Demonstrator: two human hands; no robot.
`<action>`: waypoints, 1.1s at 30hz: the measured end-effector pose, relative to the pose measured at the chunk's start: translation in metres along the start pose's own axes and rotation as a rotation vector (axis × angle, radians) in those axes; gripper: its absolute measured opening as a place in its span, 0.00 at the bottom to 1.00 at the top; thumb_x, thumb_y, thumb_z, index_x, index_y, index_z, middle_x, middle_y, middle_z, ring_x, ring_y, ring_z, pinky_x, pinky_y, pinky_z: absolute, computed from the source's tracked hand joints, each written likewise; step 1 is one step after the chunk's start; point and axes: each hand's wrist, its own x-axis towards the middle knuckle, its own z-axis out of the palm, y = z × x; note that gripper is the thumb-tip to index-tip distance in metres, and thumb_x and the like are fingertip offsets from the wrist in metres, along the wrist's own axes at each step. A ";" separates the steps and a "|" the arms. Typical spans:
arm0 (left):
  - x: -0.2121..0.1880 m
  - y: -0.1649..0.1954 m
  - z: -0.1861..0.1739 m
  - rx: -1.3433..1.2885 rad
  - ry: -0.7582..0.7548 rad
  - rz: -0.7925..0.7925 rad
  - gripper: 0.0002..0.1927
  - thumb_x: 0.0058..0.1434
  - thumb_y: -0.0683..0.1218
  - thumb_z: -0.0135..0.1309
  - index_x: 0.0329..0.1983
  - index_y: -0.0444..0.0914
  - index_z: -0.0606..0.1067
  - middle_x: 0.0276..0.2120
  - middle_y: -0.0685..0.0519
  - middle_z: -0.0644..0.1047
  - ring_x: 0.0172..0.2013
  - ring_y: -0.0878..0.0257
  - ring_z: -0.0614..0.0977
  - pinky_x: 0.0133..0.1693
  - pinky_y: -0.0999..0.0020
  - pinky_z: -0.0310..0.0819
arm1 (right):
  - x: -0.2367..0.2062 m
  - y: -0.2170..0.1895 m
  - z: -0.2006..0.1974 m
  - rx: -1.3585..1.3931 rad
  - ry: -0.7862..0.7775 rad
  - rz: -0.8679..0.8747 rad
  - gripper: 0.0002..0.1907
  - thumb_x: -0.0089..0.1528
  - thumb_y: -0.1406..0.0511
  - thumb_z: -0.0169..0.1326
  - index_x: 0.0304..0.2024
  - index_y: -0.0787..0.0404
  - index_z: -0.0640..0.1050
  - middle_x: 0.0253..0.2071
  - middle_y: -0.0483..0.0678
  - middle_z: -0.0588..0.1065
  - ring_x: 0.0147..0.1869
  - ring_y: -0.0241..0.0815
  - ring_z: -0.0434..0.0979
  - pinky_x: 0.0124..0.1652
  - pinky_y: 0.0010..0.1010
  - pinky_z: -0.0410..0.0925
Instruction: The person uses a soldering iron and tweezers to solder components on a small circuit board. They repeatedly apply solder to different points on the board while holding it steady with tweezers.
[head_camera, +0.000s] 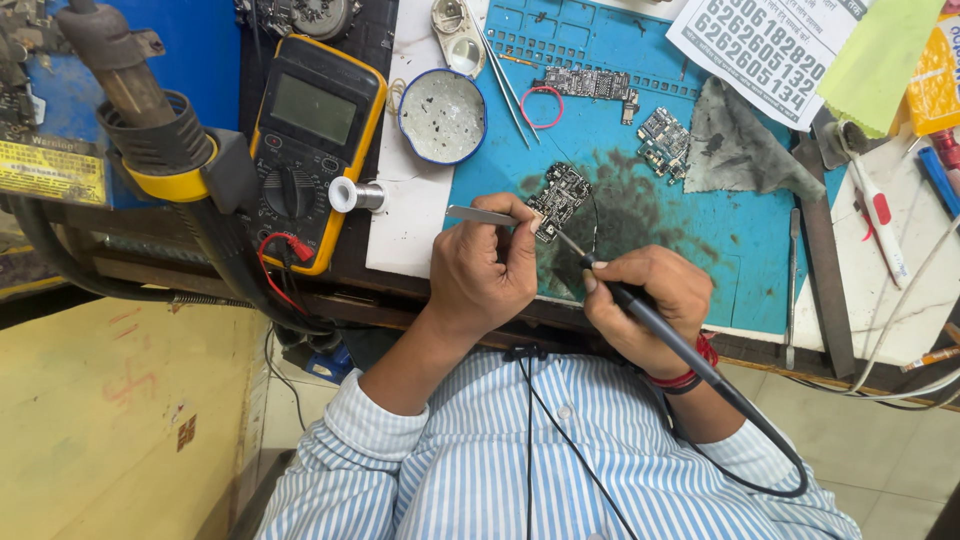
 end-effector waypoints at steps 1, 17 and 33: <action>0.000 0.000 0.000 -0.003 0.002 0.003 0.07 0.69 0.38 0.57 0.44 0.36 0.69 0.30 0.54 0.78 0.22 0.67 0.78 0.26 0.70 0.70 | 0.000 0.000 0.000 0.005 -0.009 -0.005 0.10 0.53 0.75 0.63 0.36 0.64 0.79 0.31 0.50 0.78 0.31 0.39 0.78 0.33 0.27 0.68; -0.001 0.000 0.001 -0.007 0.002 -0.008 0.07 0.69 0.38 0.56 0.44 0.36 0.69 0.30 0.54 0.78 0.22 0.67 0.79 0.25 0.71 0.71 | 0.001 -0.001 -0.001 0.014 -0.023 -0.022 0.11 0.53 0.75 0.63 0.38 0.64 0.78 0.32 0.49 0.78 0.32 0.39 0.79 0.34 0.27 0.69; -0.001 0.001 0.000 0.008 0.005 0.003 0.07 0.70 0.39 0.57 0.44 0.36 0.69 0.31 0.54 0.78 0.23 0.67 0.78 0.26 0.70 0.71 | 0.002 -0.002 0.001 -0.005 -0.017 -0.021 0.11 0.53 0.76 0.63 0.37 0.64 0.78 0.32 0.50 0.78 0.32 0.40 0.79 0.34 0.28 0.69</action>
